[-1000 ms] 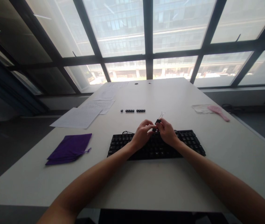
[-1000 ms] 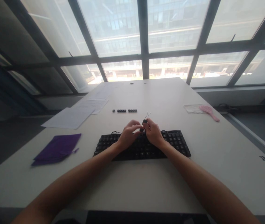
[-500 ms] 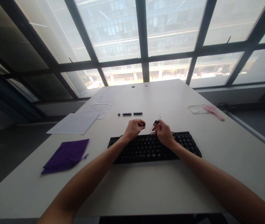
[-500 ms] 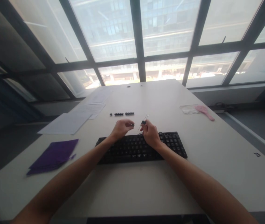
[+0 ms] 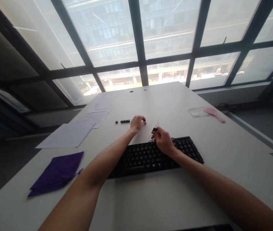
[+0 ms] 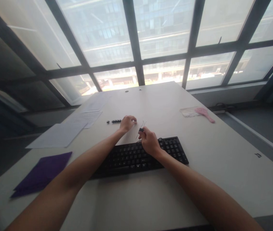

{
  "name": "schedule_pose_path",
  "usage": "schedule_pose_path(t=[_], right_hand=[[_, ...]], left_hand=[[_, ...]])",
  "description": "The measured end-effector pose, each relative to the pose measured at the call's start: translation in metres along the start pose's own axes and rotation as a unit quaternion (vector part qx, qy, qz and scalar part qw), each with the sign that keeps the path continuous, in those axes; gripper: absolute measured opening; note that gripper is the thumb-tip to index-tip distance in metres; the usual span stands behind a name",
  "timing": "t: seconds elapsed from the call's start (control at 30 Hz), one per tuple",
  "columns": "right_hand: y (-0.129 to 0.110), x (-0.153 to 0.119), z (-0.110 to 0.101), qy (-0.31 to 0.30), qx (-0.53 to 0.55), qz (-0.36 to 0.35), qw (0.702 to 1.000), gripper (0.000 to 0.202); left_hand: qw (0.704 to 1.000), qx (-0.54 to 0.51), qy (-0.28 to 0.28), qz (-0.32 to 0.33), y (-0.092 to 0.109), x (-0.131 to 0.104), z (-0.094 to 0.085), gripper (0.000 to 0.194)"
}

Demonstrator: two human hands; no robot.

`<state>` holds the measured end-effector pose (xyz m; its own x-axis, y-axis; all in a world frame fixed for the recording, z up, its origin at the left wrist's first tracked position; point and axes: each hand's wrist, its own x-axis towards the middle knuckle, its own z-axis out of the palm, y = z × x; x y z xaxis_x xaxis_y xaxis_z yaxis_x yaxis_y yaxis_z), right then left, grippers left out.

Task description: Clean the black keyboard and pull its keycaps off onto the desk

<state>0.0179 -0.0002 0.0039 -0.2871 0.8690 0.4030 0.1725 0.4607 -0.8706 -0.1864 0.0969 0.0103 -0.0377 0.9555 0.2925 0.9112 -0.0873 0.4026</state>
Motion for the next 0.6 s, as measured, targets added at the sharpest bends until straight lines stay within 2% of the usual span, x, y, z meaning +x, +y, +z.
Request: schedule_pose_path(t=[0.13,0.27,0.6], right_hand=[[0.0,0.0,0.0,-0.003,0.0,0.004,1.0,0.015],[-0.001,0.0,-0.001,-0.005,0.003,0.006,1.0,0.014],[-0.003,0.0,-0.001,-0.002,0.001,0.007,1.0,0.016]], left_hand=[[1.0,0.008,0.01,-0.007,-0.005,0.011,0.005,0.011],[0.999,0.011,0.03,-0.018,-0.009,0.012,0.008,0.017],[0.993,0.053,0.076,0.066,-0.012,0.01,0.006,0.006]])
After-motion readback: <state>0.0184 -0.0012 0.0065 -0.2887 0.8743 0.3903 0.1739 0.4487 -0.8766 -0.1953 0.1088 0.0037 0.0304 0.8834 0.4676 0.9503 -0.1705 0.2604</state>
